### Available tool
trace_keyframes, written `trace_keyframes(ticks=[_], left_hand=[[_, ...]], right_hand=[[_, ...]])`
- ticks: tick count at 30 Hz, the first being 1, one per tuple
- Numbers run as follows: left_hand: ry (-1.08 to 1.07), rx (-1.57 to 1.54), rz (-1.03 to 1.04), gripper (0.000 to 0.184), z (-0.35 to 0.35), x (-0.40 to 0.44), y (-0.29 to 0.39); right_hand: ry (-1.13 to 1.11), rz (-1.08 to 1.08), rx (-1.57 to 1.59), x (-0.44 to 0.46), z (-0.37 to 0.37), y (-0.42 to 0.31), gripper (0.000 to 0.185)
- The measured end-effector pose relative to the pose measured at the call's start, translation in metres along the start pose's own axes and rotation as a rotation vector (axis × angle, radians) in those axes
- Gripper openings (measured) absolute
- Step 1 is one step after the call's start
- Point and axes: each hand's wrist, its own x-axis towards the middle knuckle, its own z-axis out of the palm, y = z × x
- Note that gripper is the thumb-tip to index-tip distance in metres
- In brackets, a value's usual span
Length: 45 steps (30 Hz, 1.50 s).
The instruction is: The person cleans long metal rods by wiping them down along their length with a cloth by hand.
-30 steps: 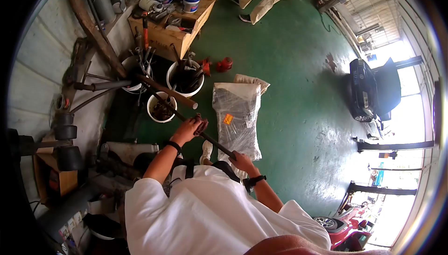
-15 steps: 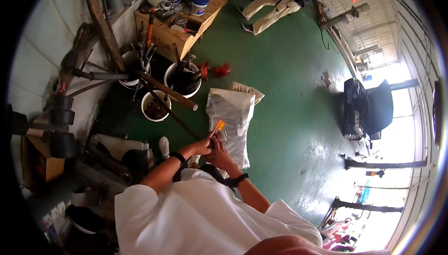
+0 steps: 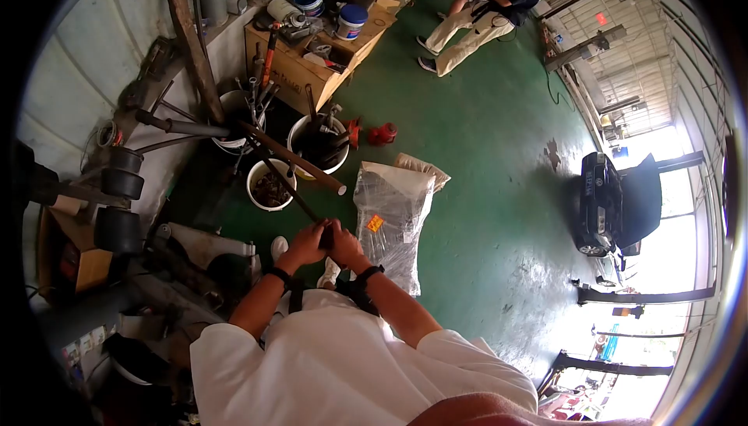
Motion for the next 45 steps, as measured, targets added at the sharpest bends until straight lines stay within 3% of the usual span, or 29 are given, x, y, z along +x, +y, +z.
trace_keyframes(ticks=[4, 7, 8, 11, 13, 15, 17, 20, 23, 26, 32, 35, 37, 42, 45], left_hand=[[-0.078, 0.115, 0.013, 0.085, -0.002, 0.001, -0.010], [-0.174, 0.025, -0.094, 0.084, -0.004, 0.007, 0.006], [-0.192, 0.024, -0.134, 0.082, -0.002, 0.009, 0.008], [-0.197, 0.076, -0.144, 0.078, 0.022, 0.008, -0.007], [-0.173, 0.131, -0.120, 0.075, 0.027, 0.007, -0.008], [-0.266, 0.147, -0.172, 0.071, 0.020, 0.007, 0.002], [-0.246, 0.207, -0.130, 0.070, 0.036, 0.006, -0.018], [-0.243, 0.211, -0.136, 0.068, 0.046, 0.005, -0.025], [-0.249, 0.196, -0.203, 0.067, 0.050, 0.009, -0.014], [-0.207, 0.204, -0.301, 0.065, 0.044, 0.011, 0.001], [0.010, 0.099, -0.480, 0.059, 0.061, 0.005, 0.026], [0.076, -0.035, -0.554, 0.057, 0.069, -0.002, 0.072], [0.036, -0.166, -0.579, 0.060, 0.082, -0.013, 0.091], [0.064, -0.082, -0.371, 0.067, 0.117, -0.037, 0.117], [0.030, -0.129, -0.383, 0.068, 0.120, -0.040, 0.130]], right_hand=[[0.056, -0.109, 0.103, 0.000, 0.007, 0.018, 0.076], [-0.065, 0.011, 0.117, -0.014, -0.004, 0.029, 0.064], [0.017, -0.132, 0.104, -0.015, 0.007, 0.048, 0.066], [0.063, -0.242, 0.055, -0.047, -0.009, 0.064, 0.073], [-0.170, 0.091, 0.055, -0.081, -0.049, 0.047, 0.078], [-0.136, 0.092, 0.076, -0.102, -0.046, 0.066, 0.080], [-0.115, 0.060, 0.097, -0.092, -0.033, 0.079, 0.082], [0.023, -0.192, -0.082, -0.089, -0.029, 0.079, 0.081], [-0.099, -0.112, -0.098, -0.085, -0.047, 0.058, 0.080], [-0.023, -0.321, -0.192, -0.087, -0.035, 0.079, 0.079], [-0.240, -0.453, 0.041, -0.121, -0.024, 0.151, 0.082], [-0.301, -0.390, 0.115, -0.152, -0.049, 0.156, 0.082], [-0.420, -0.202, 0.195, -0.171, -0.083, 0.141, 0.080], [-0.285, -0.306, 0.249, -0.185, -0.081, 0.144, 0.081], [-0.236, -0.272, 0.201, -0.167, -0.061, 0.142, 0.082]])
